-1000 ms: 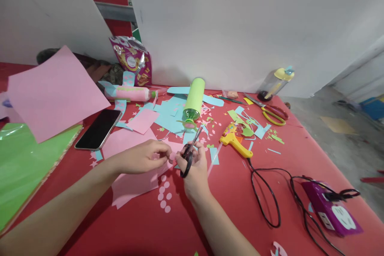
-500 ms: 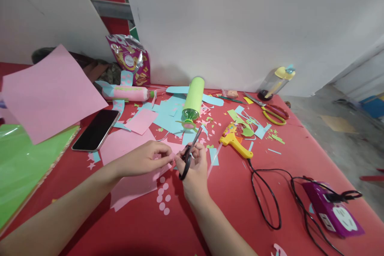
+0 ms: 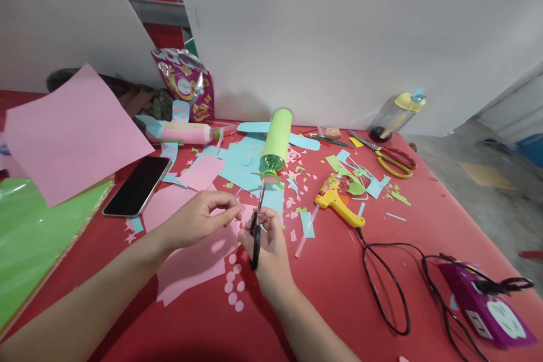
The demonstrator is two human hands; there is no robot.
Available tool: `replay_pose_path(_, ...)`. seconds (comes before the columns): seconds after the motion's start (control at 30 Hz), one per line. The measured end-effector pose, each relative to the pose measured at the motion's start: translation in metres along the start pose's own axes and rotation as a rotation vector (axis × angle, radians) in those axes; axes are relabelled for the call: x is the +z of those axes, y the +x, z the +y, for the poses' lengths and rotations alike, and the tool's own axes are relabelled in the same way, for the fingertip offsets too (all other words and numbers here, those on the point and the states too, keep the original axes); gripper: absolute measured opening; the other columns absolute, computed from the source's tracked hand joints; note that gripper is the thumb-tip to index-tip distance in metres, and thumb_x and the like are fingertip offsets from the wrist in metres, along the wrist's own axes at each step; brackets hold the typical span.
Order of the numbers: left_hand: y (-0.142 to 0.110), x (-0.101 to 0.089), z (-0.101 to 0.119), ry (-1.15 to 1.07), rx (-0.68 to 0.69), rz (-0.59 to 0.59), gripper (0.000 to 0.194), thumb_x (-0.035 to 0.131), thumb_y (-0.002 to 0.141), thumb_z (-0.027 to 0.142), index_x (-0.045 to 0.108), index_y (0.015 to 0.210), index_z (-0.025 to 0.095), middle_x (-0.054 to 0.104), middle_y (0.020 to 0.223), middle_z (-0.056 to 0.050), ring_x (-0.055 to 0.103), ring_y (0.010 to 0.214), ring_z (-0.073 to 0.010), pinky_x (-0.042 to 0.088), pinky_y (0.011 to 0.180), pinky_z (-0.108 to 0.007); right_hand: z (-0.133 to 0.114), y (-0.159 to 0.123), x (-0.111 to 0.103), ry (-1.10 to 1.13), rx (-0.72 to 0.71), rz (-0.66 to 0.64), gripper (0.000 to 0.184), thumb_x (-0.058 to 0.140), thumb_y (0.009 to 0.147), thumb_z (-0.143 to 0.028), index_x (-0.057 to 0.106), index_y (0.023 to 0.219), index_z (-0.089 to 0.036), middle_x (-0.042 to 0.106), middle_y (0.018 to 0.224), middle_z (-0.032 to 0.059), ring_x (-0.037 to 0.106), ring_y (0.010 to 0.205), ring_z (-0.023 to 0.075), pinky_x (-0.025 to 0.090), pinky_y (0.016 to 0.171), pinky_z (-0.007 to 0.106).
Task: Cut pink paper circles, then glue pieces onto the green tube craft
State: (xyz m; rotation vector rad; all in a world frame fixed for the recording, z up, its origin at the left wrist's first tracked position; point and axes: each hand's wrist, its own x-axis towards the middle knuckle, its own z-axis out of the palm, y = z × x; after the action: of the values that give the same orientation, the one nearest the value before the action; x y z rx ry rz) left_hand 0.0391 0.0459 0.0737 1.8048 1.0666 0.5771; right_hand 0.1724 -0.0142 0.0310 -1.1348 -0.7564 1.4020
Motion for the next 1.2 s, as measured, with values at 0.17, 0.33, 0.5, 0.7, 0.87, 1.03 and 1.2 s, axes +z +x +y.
replay_pose_path(0.17,-0.001,-0.0041,0.0012,-0.052,-0.034,0.149,0.025,0.045,0.081,0.027,0.053,0.06,0.016,0.054,0.059,0.002,0.048,0.058,-0.0101,0.037,0.059,-0.021,0.0047,-0.0069,-0.0003,0.04,0.075,-0.186,0.031,0.066,0.069,-0.037,0.052,0.095,-0.029,0.053,0.08,-0.0019,0.053,0.069,0.0103,0.046,0.061,0.021)
replay_pose_path(0.33,-0.0009,-0.0025,0.0003,-0.09,-0.039,0.174,0.022,0.045,0.08,0.023,0.054,0.061,0.016,0.058,0.063,0.001,0.05,0.062,-0.0105,0.039,0.061,-0.021,0.0035,-0.0102,-0.0023,0.009,0.133,-0.268,0.04,0.063,0.069,-0.045,0.051,0.104,-0.03,0.055,0.081,0.0011,0.057,0.068,0.014,0.049,0.054,0.025)
replay_pose_path(0.5,-0.002,-0.0022,0.0014,-0.086,-0.03,0.175,0.021,0.045,0.078,0.02,0.054,0.059,0.016,0.059,0.062,0.002,0.051,0.062,-0.0106,0.04,0.062,-0.021,0.0014,-0.0091,-0.0021,-0.017,0.094,-0.254,0.043,0.064,0.066,-0.049,0.053,0.103,-0.029,0.056,0.08,0.0022,0.057,0.068,0.0152,0.05,0.059,0.027)
replay_pose_path(0.7,-0.0032,-0.0022,0.0046,-0.055,-0.036,0.176,0.02,0.046,0.078,0.02,0.056,0.062,0.016,0.061,0.064,0.002,0.053,0.064,-0.0114,0.041,0.063,-0.022,0.0025,-0.0062,-0.0023,0.006,0.009,-0.212,0.042,0.067,0.064,-0.05,0.06,0.1,-0.031,0.056,0.088,0.0038,0.056,0.075,0.0161,0.049,0.064,0.025)
replay_pose_path(0.87,-0.0046,0.0014,0.0061,-0.061,-0.036,0.18,0.021,0.045,0.08,0.021,0.056,0.064,0.016,0.061,0.063,0.001,0.053,0.063,-0.0113,0.042,0.062,-0.021,0.0025,-0.0072,-0.0028,-0.011,0.001,-0.166,0.043,0.067,0.062,-0.052,0.062,0.099,-0.031,0.057,0.087,0.0046,0.057,0.076,0.0178,0.05,0.065,0.027)
replay_pose_path(1.03,-0.0055,0.0025,0.0066,-0.061,-0.033,0.193,0.023,0.045,0.081,0.022,0.055,0.062,0.015,0.059,0.061,0.002,0.052,0.061,-0.0102,0.041,0.06,-0.02,-0.0001,-0.0078,-0.0001,0.051,0.011,-0.177,0.041,0.068,0.061,-0.052,0.063,0.098,-0.032,0.057,0.085,0.0032,0.056,0.074,0.0164,0.05,0.064,0.027)
replay_pose_path(1.2,-0.0049,0.0053,0.0074,-0.101,-0.047,0.194,0.023,0.045,0.081,0.02,0.053,0.06,0.015,0.056,0.058,0.003,0.05,0.058,-0.0089,0.04,0.058,-0.019,-0.0015,-0.008,0.0013,0.06,0.035,-0.174,0.043,0.068,0.061,-0.052,0.062,0.098,-0.031,0.057,0.085,0.0025,0.056,0.072,0.0157,0.049,0.062,0.025)
